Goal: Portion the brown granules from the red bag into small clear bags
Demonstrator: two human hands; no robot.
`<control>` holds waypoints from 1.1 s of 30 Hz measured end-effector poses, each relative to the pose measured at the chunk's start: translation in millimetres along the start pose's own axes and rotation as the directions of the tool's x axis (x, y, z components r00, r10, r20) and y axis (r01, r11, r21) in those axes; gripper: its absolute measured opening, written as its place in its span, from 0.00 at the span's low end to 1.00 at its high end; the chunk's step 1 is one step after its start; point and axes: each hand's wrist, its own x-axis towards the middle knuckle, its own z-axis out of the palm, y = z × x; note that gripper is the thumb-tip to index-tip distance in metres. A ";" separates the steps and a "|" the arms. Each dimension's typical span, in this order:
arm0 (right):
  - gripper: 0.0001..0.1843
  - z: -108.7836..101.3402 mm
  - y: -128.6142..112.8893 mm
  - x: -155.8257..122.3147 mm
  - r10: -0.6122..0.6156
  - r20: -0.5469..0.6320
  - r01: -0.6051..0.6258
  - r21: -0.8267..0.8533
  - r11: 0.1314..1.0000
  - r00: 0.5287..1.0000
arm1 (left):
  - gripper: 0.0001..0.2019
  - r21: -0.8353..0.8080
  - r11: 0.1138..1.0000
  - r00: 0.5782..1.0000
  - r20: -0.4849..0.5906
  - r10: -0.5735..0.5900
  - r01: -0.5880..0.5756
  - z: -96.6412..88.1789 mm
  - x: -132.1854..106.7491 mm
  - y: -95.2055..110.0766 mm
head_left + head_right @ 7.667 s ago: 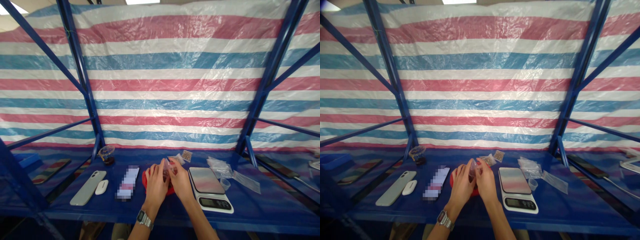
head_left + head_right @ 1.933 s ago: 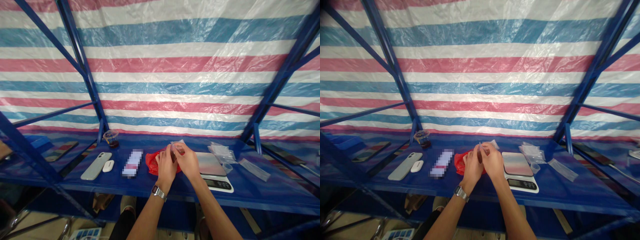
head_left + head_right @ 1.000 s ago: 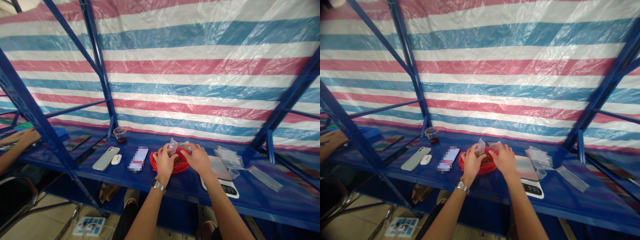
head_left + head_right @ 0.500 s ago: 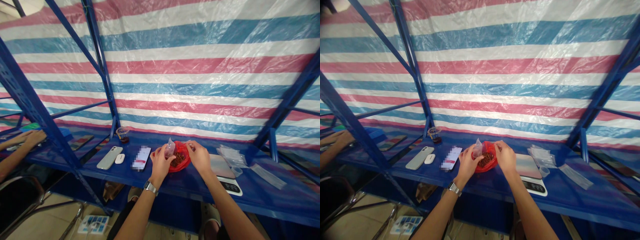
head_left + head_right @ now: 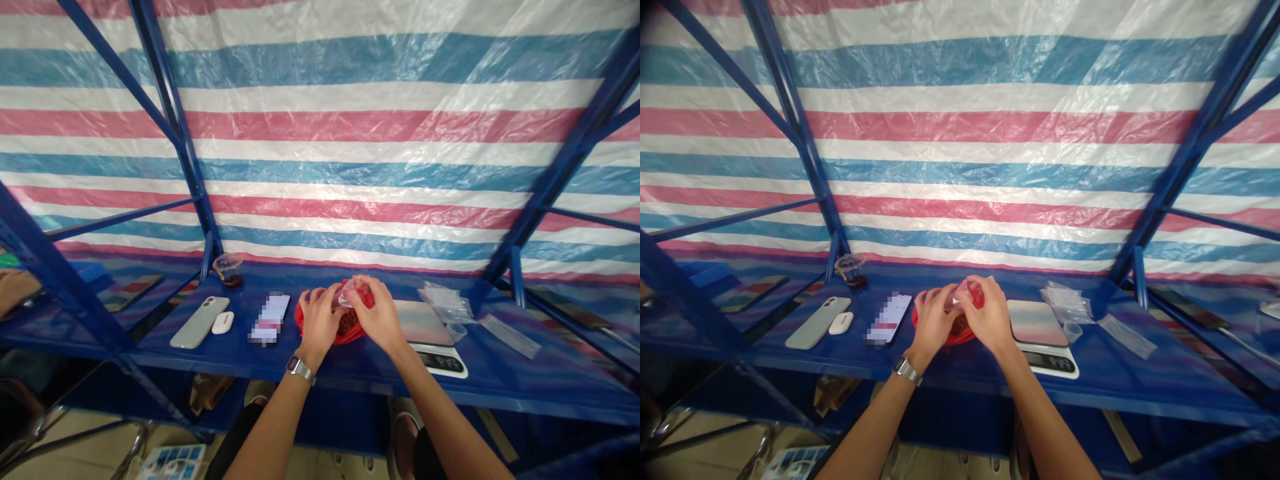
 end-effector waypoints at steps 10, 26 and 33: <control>0.18 -0.4 3.9 -16.2 0.199 -0.026 -0.195 0.112 0.974 0.980 | 0.23 0.109 0.980 0.985 0.064 0.162 -0.168 -1.3 9.0 -2.4; 0.14 -9.3 13.1 -4.6 -0.072 0.045 0.080 -0.193 0.978 0.996 | 0.24 0.173 0.955 0.969 0.094 0.229 -0.242 -17.9 16.4 -7.9; 0.15 -24.7 27.9 -1.2 -0.029 -0.032 0.023 -0.159 0.987 0.999 | 0.20 0.173 0.977 0.983 -0.112 0.147 -0.126 -24.8 4.6 -9.4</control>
